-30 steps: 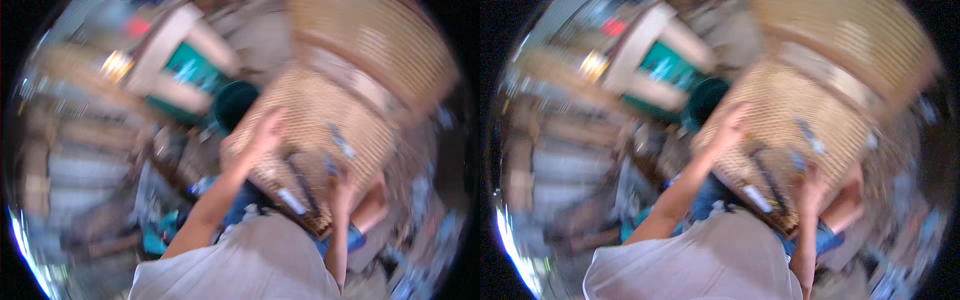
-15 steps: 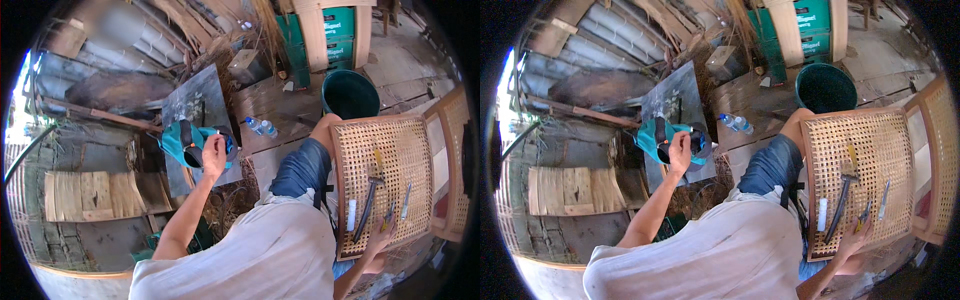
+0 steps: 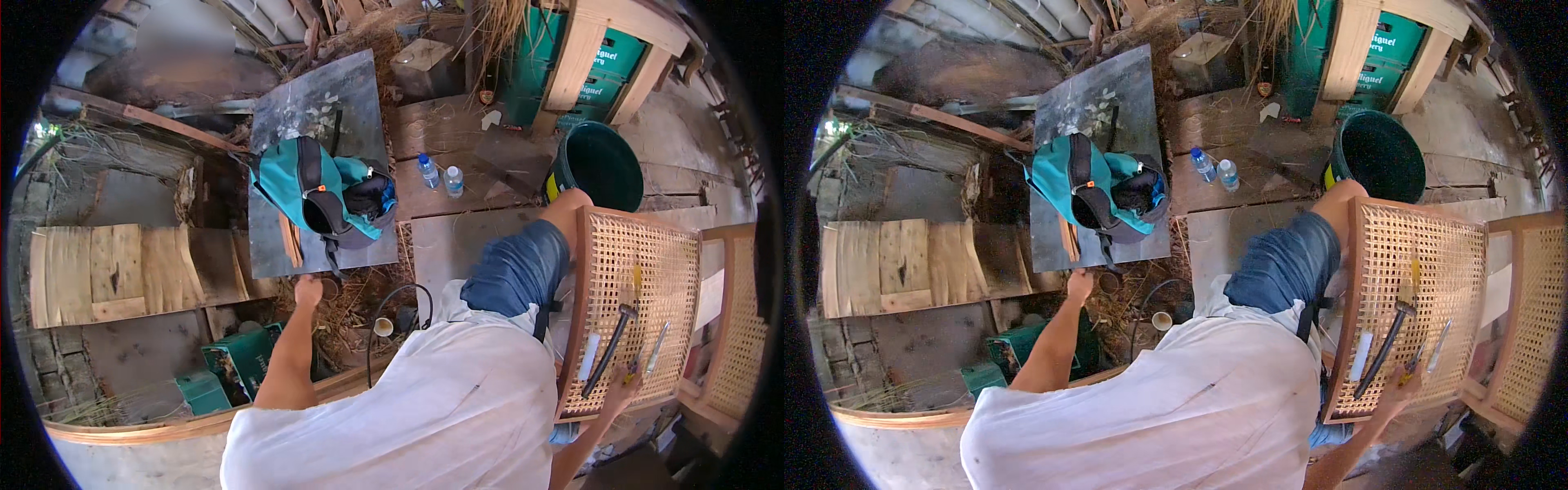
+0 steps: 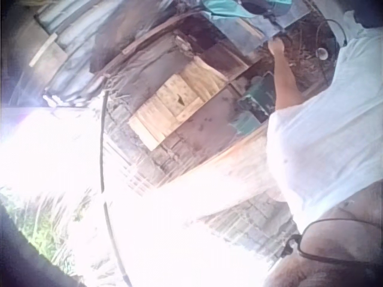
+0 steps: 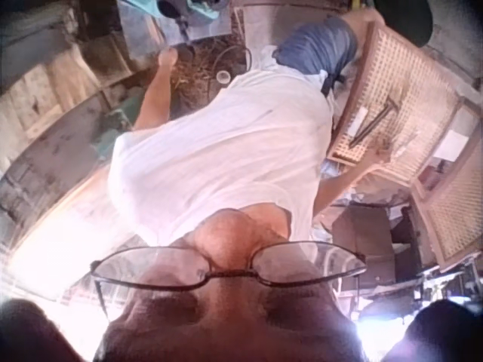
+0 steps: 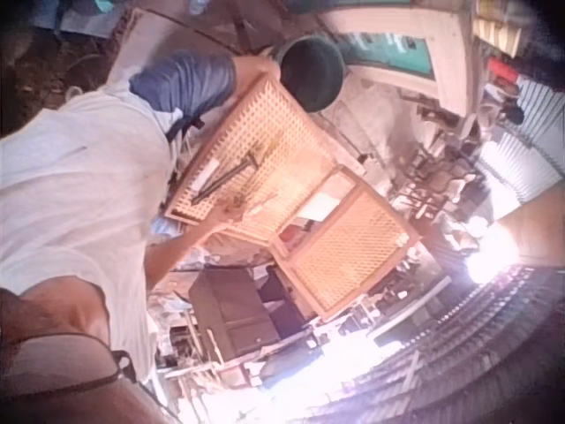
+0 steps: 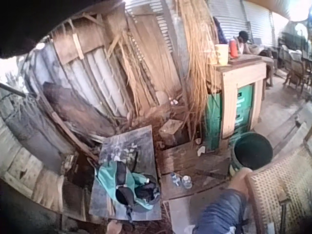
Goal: Repairing the woven cane seat of a wooden chair using a craft knife and pliers.
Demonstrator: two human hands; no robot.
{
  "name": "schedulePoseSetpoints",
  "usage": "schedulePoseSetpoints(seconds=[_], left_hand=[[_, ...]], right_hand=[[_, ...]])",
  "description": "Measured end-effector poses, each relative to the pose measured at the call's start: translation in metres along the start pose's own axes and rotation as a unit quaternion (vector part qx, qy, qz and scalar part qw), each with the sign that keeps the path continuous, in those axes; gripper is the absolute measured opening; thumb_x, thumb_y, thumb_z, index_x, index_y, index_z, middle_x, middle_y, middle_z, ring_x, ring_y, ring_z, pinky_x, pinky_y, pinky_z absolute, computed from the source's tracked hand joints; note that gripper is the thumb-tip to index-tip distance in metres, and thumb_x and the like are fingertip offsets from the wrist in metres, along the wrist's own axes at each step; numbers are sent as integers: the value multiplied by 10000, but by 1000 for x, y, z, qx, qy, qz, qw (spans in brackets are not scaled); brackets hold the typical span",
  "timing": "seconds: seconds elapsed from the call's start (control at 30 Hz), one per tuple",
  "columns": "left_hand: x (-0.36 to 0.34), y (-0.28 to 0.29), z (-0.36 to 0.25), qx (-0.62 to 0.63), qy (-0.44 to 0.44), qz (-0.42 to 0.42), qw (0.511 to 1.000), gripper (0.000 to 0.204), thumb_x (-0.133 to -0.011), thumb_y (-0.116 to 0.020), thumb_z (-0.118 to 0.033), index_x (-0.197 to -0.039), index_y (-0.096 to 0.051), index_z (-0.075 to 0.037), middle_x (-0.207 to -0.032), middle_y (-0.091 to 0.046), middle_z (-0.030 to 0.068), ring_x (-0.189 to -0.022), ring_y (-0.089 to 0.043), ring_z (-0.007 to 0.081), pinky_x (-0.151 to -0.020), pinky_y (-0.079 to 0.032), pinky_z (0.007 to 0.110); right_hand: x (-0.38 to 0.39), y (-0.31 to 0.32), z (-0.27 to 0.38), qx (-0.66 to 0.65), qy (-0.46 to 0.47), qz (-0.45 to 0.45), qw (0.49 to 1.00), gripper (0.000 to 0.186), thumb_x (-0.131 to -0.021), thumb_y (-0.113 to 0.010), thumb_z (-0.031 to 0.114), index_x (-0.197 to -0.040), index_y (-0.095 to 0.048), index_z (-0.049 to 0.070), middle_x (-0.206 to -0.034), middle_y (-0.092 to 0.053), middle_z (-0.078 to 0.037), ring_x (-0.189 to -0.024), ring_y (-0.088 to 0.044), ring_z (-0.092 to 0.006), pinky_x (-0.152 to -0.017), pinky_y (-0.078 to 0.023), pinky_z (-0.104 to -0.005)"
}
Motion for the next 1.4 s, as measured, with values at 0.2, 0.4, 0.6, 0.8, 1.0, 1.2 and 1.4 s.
schedulePoseSetpoints(seconds=[0.2,0.4,0.6,0.8,1.0,1.2,1.4], left_hand=[[-96,-11,42,71,170,51,982,845,-973,-578,-370,-1644,-148,-89,-1661,-247,224,-1434,-413,447,-1129,-442,544],[-140,-25,55,186,243,30,952,854,-988,-581,-395,-1639,-145,-57,-1686,-184,211,-1515,-265,453,-1215,-347,545],[-167,-29,70,244,269,3,932,793,-993,-585,-377,-1610,-237,-20,-1603,-378,239,-1438,-419,454,-1137,-440,555],[-185,-85,93,170,223,71,957,551,-1056,-553,-243,-1568,-387,-124,-1467,-559,168,-1265,-583,336,-987,-552,495],[-219,-49,68,320,155,-203,912,418,-769,-843,-265,-996,-716,62,-1038,-726,296,-1034,-716,401,-843,-591,471],[-208,-69,-13,466,4,-36,884,242,-873,-772,-188,-1001,-695,2,-873,-653,148,-732,-669,321,-612,-563,444],[-156,-71,17,534,222,224,785,210,-941,-757,-123,-835,-580,-83,-773,-573,23,-734,-620,184,-633,-633,354]], right_hand=[[-21,2,-13,-85,-110,107,984,576,-1007,-663,322,-1451,-523,-17,-1371,-574,-239,-1273,-548,-371,-1065,-449,-481],[-44,7,-30,-97,-10,140,985,578,-957,-723,280,-1411,-532,-23,-1242,-625,-203,-1149,-593,-316,-1012,-451,-419],[-66,18,-23,-145,-22,301,942,484,-897,-728,232,-1277,-541,0,-1155,-618,-143,-1032,-598,-249,-906,-480,-371],[-67,20,-5,-84,-52,294,951,446,-884,-739,215,-1236,-538,28,-1067,-578,-81,-965,-573,-219,-865,-478,-343],[-52,-9,-37,-170,-49,253,951,389,-911,-728,152,-1233,-551,27,-1012,-548,-37,-935,-553,-183,-859,-479,-320],[-51,-3,-85,-47,51,132,989,381,-929,-736,168,-1248,-587,22,-1035,-609,-71,-930,-562,-189,-850,-478,-340],[-59,-5,-56,-74,44,166,982,442,-945,-726,217,-1309,-573,18,-1097,-628,-88,-969,-572,-223,-889,-469,-366]])
Point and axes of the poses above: each hand's wrist, its own x-axis away from the middle knuckle, its own y-axis out of the back of the hand, z = x × y, the point moved 2 cm from there along -x, towards the middle knuckle
